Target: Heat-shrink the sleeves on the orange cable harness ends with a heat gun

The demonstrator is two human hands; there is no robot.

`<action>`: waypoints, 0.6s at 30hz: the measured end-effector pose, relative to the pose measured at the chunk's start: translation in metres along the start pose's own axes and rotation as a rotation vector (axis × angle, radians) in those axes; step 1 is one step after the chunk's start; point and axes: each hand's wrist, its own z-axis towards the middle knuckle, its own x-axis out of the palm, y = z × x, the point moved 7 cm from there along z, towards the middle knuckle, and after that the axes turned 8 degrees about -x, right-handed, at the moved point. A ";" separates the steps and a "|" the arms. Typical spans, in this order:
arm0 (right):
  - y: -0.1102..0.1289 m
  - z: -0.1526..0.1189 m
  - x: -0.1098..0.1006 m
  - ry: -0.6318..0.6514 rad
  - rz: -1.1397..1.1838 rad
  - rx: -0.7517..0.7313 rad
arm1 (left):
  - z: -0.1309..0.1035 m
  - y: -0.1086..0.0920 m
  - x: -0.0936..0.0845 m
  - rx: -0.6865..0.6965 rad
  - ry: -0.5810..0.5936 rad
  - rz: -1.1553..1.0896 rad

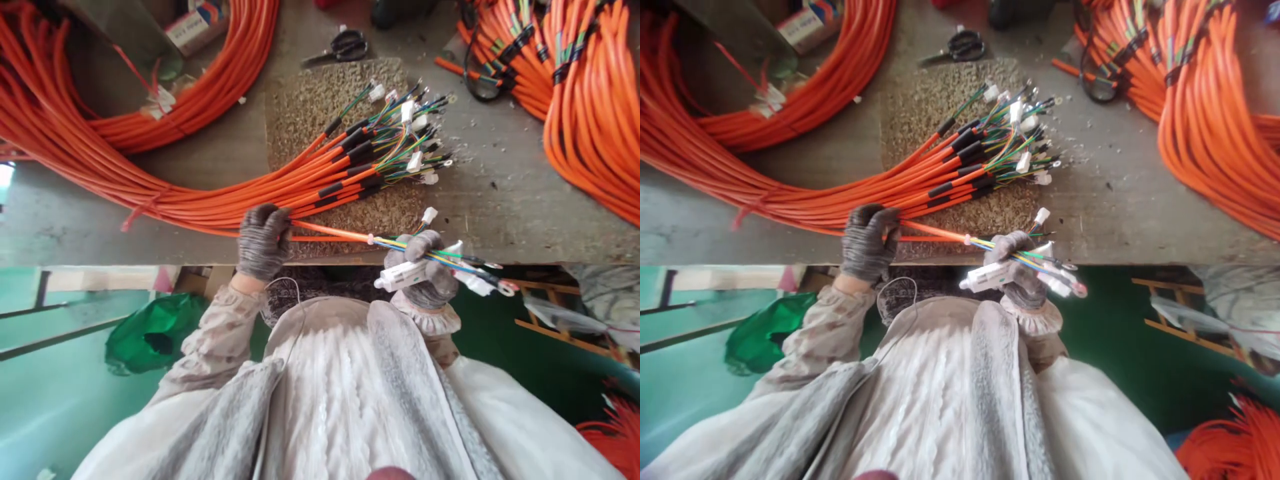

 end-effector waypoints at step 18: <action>-0.051 -0.009 -0.045 -0.394 0.236 0.144 | 0.013 -0.155 0.121 0.348 0.575 0.217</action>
